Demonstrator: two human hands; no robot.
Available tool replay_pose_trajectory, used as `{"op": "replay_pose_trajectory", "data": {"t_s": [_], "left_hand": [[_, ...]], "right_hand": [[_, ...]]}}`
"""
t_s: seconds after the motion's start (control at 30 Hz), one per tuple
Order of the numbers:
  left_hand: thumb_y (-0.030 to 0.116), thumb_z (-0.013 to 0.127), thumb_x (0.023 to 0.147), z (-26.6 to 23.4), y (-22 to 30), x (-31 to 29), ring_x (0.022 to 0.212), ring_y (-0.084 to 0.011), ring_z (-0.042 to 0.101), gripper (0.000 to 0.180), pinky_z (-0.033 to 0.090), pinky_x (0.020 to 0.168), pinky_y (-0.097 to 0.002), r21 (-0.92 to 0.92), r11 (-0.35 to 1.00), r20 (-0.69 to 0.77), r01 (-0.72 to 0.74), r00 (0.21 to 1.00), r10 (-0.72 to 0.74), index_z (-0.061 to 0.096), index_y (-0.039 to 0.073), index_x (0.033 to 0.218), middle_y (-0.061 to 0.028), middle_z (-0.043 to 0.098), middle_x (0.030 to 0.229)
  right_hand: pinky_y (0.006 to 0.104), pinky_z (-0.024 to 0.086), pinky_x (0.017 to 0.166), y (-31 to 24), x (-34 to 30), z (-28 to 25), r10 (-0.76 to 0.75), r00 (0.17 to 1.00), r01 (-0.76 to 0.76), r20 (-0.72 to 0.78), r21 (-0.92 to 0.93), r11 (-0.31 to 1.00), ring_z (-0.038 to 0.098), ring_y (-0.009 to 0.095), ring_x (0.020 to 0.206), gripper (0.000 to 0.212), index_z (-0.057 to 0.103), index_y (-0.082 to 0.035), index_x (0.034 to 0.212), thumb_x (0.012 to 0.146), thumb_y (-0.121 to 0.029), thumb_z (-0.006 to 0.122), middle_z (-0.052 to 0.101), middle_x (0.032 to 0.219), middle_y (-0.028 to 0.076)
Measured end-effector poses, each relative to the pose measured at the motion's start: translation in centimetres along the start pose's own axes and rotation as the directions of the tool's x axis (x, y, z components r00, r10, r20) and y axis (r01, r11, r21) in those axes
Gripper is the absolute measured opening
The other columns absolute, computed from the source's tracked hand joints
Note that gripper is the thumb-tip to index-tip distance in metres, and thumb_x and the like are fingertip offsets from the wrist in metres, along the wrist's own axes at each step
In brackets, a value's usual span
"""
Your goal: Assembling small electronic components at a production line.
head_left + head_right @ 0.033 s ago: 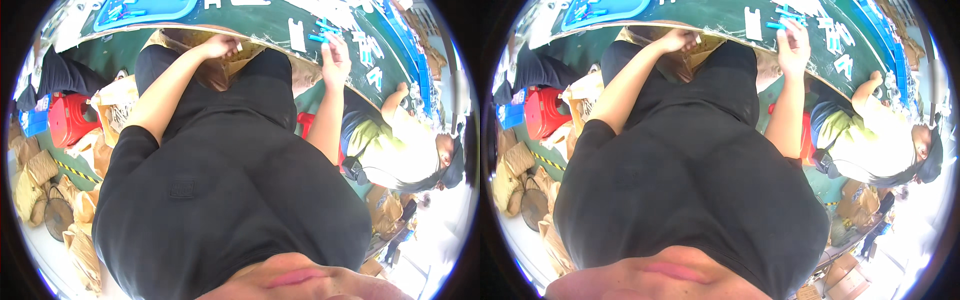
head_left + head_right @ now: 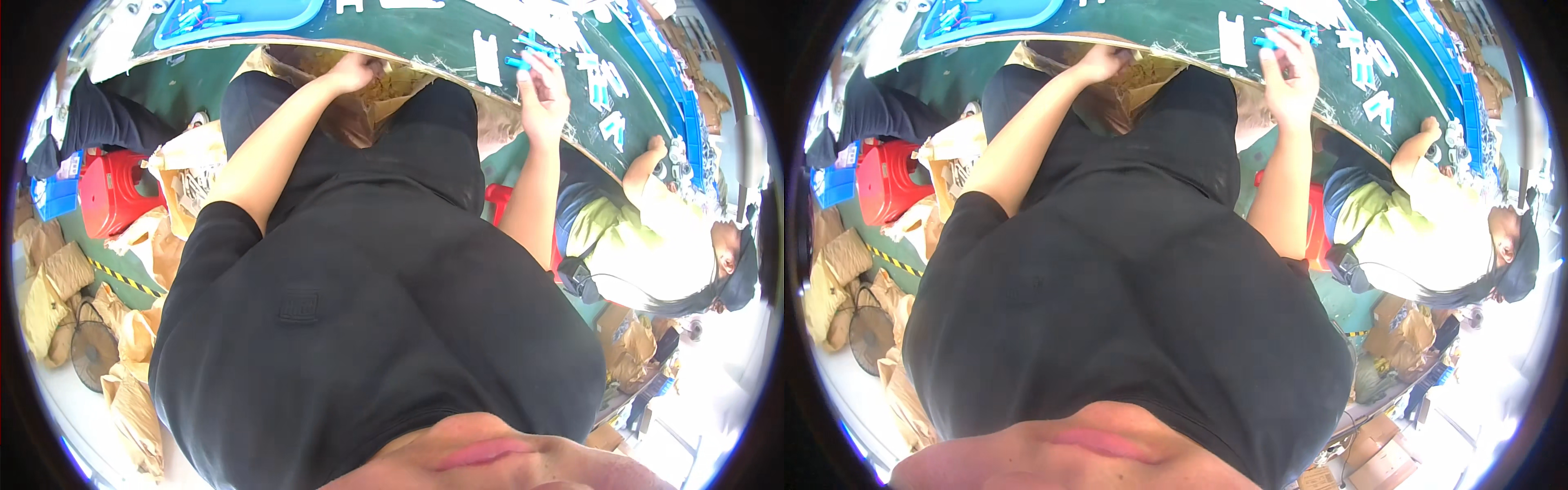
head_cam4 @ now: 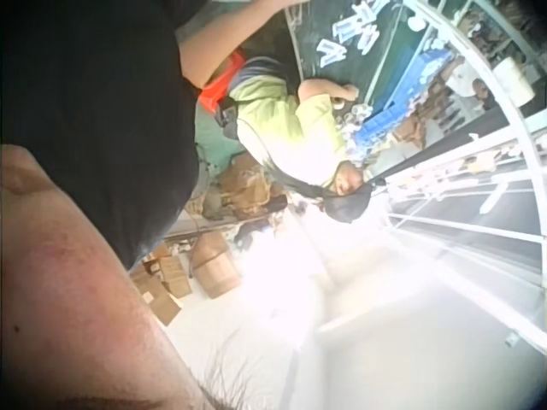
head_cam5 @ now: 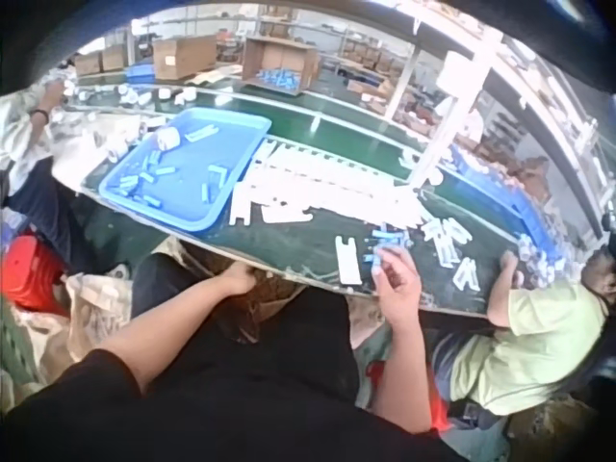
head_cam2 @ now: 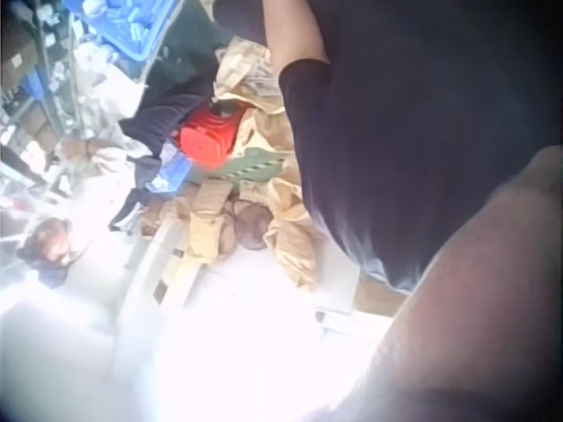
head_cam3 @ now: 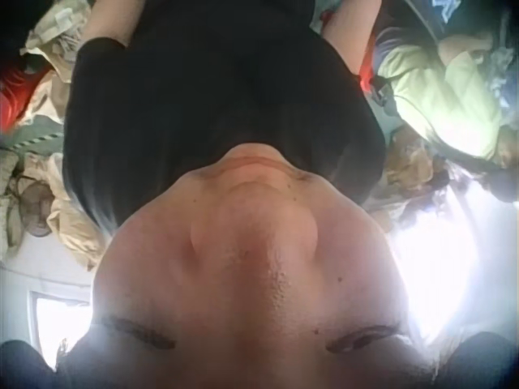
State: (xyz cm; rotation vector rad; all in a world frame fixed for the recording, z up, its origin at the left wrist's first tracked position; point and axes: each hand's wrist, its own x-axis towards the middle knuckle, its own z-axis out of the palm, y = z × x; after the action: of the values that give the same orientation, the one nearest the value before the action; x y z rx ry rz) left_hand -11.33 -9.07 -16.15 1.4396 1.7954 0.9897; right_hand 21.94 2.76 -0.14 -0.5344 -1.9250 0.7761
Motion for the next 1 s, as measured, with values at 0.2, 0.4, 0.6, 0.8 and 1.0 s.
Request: {"op": "replay_pose_trajectory", "data": {"t_s": [0.2,0.4,0.6,0.8,1.0], "left_hand": [[0.03,0.052,0.101,1.2,-1.5,-1.2,0.098,-0.0444,0.069,0.029,0.053,0.088,-0.0557,0.506,0.862,-0.059,0.033,0.998,-0.003,0.066,0.008,0.112,-0.025,0.072,0.104],[0.027,0.052,0.1,1.6,-0.8,-1.1,0.099,-0.042,0.07,0.025,0.055,0.087,-0.0541,0.587,0.809,0.085,0.016,0.993,-0.081,0.065,0.01,0.112,-0.0219,0.073,0.104],[0.023,0.056,0.096,1.3,-1.2,-1.6,0.095,-0.0407,0.071,0.021,0.056,0.083,-0.0531,0.608,0.793,-0.027,0.042,0.999,-0.032,0.067,0.012,0.11,-0.0199,0.072,0.107],[0.015,0.068,0.078,2.0,9.1,-5.7,0.075,-0.0296,0.067,0.011,0.056,0.061,-0.0432,0.33,0.584,0.216,-0.742,0.662,0.718,0.062,0.013,0.087,-0.0056,0.06,0.091],[0.001,0.067,0.069,-1.5,18.8,-6.8,0.081,-0.0274,0.069,0.02,0.058,0.067,-0.0377,0.463,0.444,-0.128,-0.767,0.438,0.89,0.066,0.009,0.088,-0.0071,0.067,0.091]], "right_hand": [[0.0241,0.047,0.08,-0.4,0.8,-0.1,-0.122,0.969,0.166,0.215,-0.2,0.966,0.059,0.01,0.103,0.037,0.076,-0.009,0.124,0.087,-0.003,0.075,0.068,0.127,0.003],[0.0236,0.045,0.077,0.3,1.0,0.1,-0.008,0.957,0.061,0.29,-0.174,0.983,0.059,0.01,0.103,0.035,0.078,-0.01,0.12,0.086,-0.004,0.078,0.07,0.127,0.002],[0.0308,0.049,0.094,0.2,1.6,0.7,-0.054,0.939,0.14,0.341,-0.233,0.962,0.064,0.019,0.109,0.036,0.079,-0.011,0.118,0.082,-0.005,0.079,0.072,0.124,0.005],[0.0376,0.048,0.103,-0.6,0.7,0.5,-0.031,0.945,0.137,0.327,-0.308,0.941,0.064,0.027,0.112,0.039,0.08,-0.012,0.117,0.079,-0.014,0.083,0.072,0.126,0.007],[0.0391,0.049,0.101,-1.1,0.7,0.2,-0.105,0.939,0.216,0.326,-0.325,0.921,0.064,0.028,0.112,0.042,0.079,-0.011,0.117,0.076,-0.015,0.086,0.072,0.125,0.007]]}}
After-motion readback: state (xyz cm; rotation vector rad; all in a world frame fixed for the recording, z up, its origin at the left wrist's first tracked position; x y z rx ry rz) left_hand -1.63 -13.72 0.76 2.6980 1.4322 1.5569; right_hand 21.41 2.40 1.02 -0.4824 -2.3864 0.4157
